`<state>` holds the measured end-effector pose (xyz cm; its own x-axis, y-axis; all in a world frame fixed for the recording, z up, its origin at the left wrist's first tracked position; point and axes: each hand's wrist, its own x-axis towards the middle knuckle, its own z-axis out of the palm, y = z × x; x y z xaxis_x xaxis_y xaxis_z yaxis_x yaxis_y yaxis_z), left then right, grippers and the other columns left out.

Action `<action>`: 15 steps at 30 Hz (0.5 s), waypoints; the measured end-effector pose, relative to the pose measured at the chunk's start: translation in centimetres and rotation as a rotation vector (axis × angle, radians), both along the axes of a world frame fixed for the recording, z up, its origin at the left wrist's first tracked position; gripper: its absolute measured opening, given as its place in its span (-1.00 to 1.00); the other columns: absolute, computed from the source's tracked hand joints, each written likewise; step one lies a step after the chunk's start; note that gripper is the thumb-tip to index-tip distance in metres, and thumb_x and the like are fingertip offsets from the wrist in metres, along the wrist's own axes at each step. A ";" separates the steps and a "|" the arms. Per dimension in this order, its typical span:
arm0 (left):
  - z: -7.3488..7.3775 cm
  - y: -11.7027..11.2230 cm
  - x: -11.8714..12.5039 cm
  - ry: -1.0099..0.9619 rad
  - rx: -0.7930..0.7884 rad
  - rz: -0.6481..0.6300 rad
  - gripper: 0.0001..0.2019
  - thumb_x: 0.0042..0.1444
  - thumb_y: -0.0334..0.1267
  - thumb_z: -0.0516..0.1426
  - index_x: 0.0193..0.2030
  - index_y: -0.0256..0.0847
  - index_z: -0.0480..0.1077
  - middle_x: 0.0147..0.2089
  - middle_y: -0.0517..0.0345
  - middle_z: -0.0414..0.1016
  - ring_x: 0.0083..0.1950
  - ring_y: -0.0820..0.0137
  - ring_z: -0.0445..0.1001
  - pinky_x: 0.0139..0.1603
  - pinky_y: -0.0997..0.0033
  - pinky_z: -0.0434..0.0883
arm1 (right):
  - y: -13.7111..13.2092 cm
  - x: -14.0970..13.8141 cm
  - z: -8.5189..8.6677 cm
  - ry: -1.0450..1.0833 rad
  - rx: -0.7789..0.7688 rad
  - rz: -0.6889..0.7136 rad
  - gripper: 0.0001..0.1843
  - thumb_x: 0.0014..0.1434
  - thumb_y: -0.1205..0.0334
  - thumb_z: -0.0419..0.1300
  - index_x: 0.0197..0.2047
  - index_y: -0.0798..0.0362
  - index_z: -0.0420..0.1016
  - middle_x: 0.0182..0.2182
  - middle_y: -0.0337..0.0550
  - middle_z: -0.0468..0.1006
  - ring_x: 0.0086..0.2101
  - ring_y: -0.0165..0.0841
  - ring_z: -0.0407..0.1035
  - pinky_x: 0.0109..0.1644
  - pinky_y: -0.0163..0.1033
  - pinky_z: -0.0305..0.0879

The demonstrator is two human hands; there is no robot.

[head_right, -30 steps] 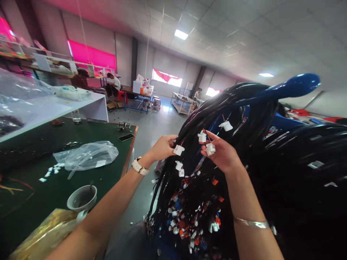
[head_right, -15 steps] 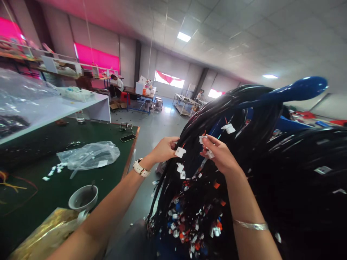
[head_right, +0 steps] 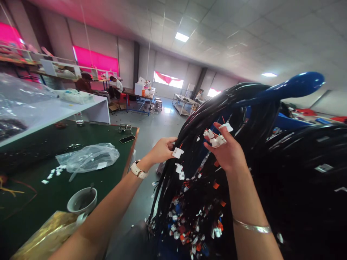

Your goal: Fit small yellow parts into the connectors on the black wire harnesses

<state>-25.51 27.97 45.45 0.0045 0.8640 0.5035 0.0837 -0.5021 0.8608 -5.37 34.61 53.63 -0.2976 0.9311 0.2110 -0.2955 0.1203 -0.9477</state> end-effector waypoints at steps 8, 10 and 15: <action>0.4 -0.5 0.1 0.009 -0.009 0.010 -0.68 -0.18 -0.31 0.33 -0.22 -0.32 0.50 -0.41 0.25 0.49 -0.44 0.51 0.36 -0.44 0.53 0.29 | -1.7 -1.6 -5.6 -0.024 -0.120 -0.121 -0.56 0.12 -0.20 0.18 -0.06 -0.09 0.39 -0.21 -0.17 0.54 -0.23 -0.31 0.49 -0.21 -0.18 0.47; 0.4 -0.4 0.1 0.009 0.003 0.006 -0.69 -0.17 -0.32 0.32 -0.21 -0.32 0.50 -0.41 0.25 0.49 -0.43 0.50 0.38 -0.43 0.54 0.28 | -2.5 -2.0 -8.1 -0.134 -0.066 -0.103 -0.39 -0.05 -0.23 0.32 -0.01 -0.12 0.34 -0.15 -0.19 0.51 -0.19 -0.30 0.46 -0.17 -0.18 0.46; 0.3 -0.4 0.0 0.037 0.015 0.039 -0.74 -0.16 -0.34 0.29 -0.25 -0.32 0.50 -0.43 0.26 0.47 -0.44 0.51 0.36 -0.45 0.55 0.25 | -4.3 -2.9 -12.5 -0.465 0.211 -0.293 -0.05 -0.24 -0.19 0.44 0.15 0.00 0.21 -0.19 -0.14 0.46 -0.31 -0.28 0.40 -0.24 -0.14 0.41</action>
<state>-25.50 27.57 45.72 -0.0097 0.8561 0.5167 0.1350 -0.5109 0.8490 -8.26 30.34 41.15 -0.1396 0.9406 0.3095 0.2198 0.3342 -0.9165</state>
